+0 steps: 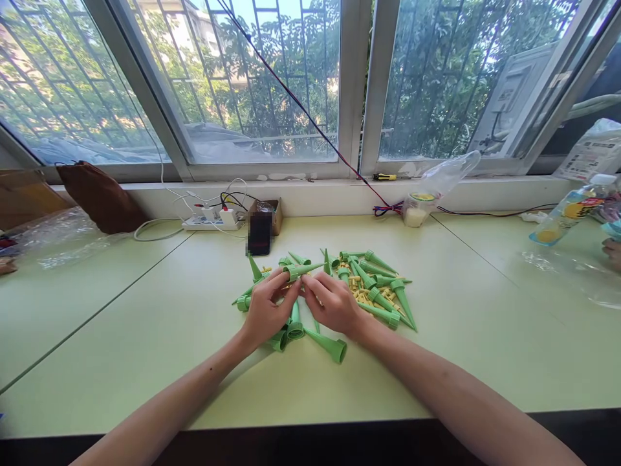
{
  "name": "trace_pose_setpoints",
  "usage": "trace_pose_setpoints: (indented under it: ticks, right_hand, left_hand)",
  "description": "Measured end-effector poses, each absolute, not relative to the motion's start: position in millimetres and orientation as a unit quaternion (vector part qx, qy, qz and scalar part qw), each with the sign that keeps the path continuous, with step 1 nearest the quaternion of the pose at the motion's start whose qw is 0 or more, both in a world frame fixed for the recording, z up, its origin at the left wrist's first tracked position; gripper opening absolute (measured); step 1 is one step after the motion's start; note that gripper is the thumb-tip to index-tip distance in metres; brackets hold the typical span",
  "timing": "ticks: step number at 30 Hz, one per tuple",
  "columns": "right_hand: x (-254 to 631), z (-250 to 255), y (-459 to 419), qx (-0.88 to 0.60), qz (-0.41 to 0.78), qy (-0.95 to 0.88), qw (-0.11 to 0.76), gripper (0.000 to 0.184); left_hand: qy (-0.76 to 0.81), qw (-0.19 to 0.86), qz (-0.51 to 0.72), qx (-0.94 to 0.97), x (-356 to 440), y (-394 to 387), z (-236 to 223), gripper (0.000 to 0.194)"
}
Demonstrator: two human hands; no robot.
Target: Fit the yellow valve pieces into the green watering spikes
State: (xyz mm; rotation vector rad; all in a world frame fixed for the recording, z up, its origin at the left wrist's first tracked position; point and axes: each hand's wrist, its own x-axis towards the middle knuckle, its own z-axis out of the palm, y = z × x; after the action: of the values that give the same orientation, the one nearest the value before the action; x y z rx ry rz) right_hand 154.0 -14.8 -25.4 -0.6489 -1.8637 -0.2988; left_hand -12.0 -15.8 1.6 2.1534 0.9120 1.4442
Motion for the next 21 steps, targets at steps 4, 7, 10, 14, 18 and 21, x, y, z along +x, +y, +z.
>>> trace_pose_setpoints:
  ticks: [4, 7, 10, 14, 18, 21]
  right_hand:
    - [153.5, -23.4, -16.5, -0.275, -0.127, -0.774, 0.556, 0.031]
    - [153.3, -22.0, -17.2, -0.276, -0.134, -0.768, 0.562, 0.030]
    - [153.5, -22.2, -16.6, -0.282, -0.134, -0.763, 0.566, 0.031]
    - [153.3, -22.1, -16.5, -0.291, -0.139, -0.763, 0.560, 0.030]
    - [152.6, -19.7, -18.1, -0.287, -0.144, -0.766, 0.557, 0.027]
    - [152.4, -18.9, -18.3, -0.283, -0.142, -0.766, 0.560, 0.025]
  left_hand:
    - [0.320, 0.222, 0.517, 0.762, -11.8, -15.0, 0.5, 0.028]
    - [0.322, 0.245, 0.512, 0.758, -11.4, -15.1, 0.6, 0.030]
    - [0.323, 0.283, 0.514, 0.742, -10.7, -14.9, -0.8, 0.032]
    - [0.328, 0.326, 0.522, 0.717, -9.9, -13.4, -4.3, 0.034]
    - [0.343, 0.342, 0.523, 0.701, -10.6, -12.0, -6.2, 0.033]
    - [0.349, 0.345, 0.523, 0.697, -11.5, -11.8, -7.0, 0.030]
